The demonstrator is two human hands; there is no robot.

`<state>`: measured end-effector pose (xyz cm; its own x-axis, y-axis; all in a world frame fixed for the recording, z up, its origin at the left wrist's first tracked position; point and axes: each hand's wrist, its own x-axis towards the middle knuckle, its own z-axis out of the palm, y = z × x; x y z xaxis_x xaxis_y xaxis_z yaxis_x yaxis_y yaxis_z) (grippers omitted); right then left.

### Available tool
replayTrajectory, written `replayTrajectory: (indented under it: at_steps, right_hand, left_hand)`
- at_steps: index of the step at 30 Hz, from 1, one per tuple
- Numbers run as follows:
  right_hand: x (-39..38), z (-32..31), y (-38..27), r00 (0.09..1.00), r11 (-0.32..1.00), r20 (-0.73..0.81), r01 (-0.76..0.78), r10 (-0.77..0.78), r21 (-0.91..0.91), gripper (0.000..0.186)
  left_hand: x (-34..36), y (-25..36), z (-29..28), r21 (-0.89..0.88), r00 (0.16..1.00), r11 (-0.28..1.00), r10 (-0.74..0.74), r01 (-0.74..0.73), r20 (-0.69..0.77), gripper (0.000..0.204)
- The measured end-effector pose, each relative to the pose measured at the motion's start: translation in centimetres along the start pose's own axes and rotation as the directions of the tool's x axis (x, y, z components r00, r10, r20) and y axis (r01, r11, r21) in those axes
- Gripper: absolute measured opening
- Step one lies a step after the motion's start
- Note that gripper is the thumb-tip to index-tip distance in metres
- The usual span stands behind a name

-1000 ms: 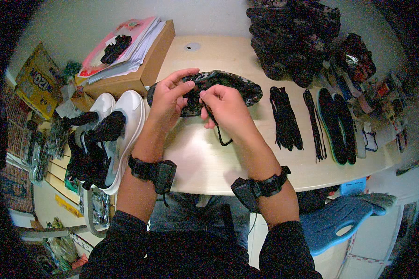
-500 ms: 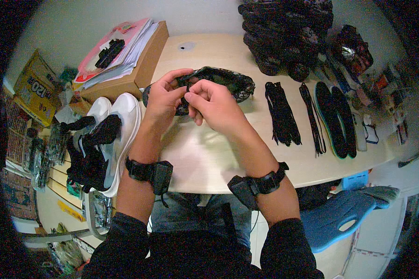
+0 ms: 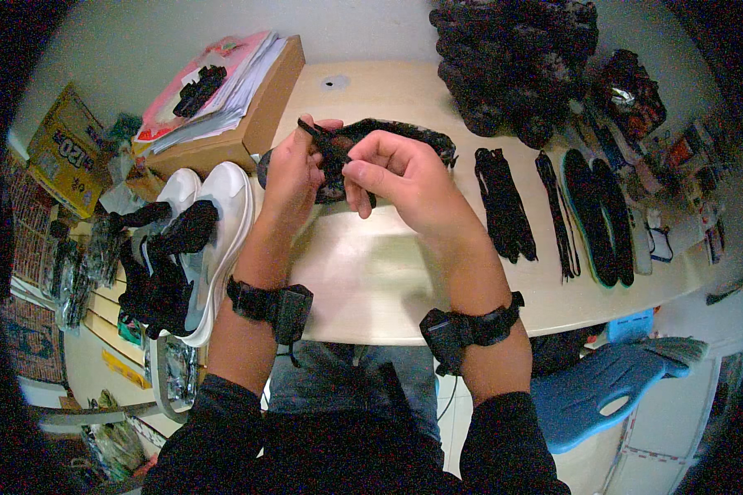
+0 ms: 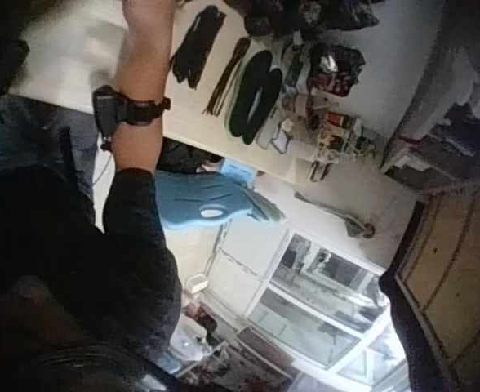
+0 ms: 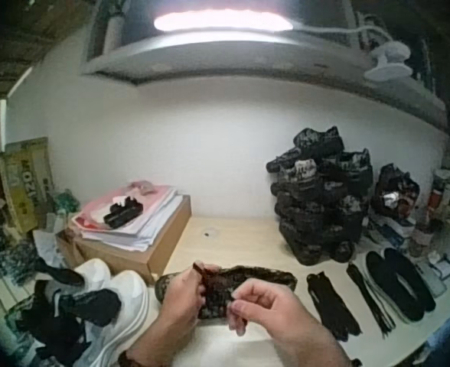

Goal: Repairing a camouflaged pattern shoe by inserting a lacing system or structural reinforcement.

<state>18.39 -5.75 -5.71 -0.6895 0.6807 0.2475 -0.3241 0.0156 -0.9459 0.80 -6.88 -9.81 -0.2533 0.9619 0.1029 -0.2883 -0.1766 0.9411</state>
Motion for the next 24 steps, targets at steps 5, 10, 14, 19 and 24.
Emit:
replayTrajectory:
  at_steps: [5, 10, 14, 19, 24]
  right_hand:
    - [-0.4, -0.5, -0.4, 0.996, 0.996, 0.082, -0.021, 0.029, -0.089, 0.008]
    - [-0.7, -1.5, -0.8, 0.993, 0.997, 0.111, -0.021, 0.03, -0.077, 0.009]
    - [-0.4, -2.2, -0.3, 0.983, 0.973, 0.134, -0.098, 0.128, -0.21, 0.012]
    - [0.3, -2.7, 2.7, 0.947, 0.792, 0.179, -0.11, 0.267, -0.6, 0.012]
    - [0.1, -1.8, 2.3, 0.931, 0.64, 0.175, -0.076, 0.319, -0.764, 0.015]
  left_hand:
    - [-0.1, 0.6, -0.1, -0.098, 0.999, 0.994, -0.048, 0.047, -0.009, 0.063]
    - [0.1, 0.7, -0.2, -0.117, 0.999, 0.993, -0.035, 0.034, -0.008, 0.069]
    - [0.3, 0.4, 0.0, -0.124, 0.998, 0.991, -0.056, 0.053, -0.016, 0.075]
    - [0.5, 0.7, 0.0, -0.175, 0.998, 0.984, -0.023, 0.031, 0.051, 0.08]
    - [0.4, 0.8, 0.0, -0.169, 0.998, 0.984, -0.063, 0.062, -0.001, 0.078]
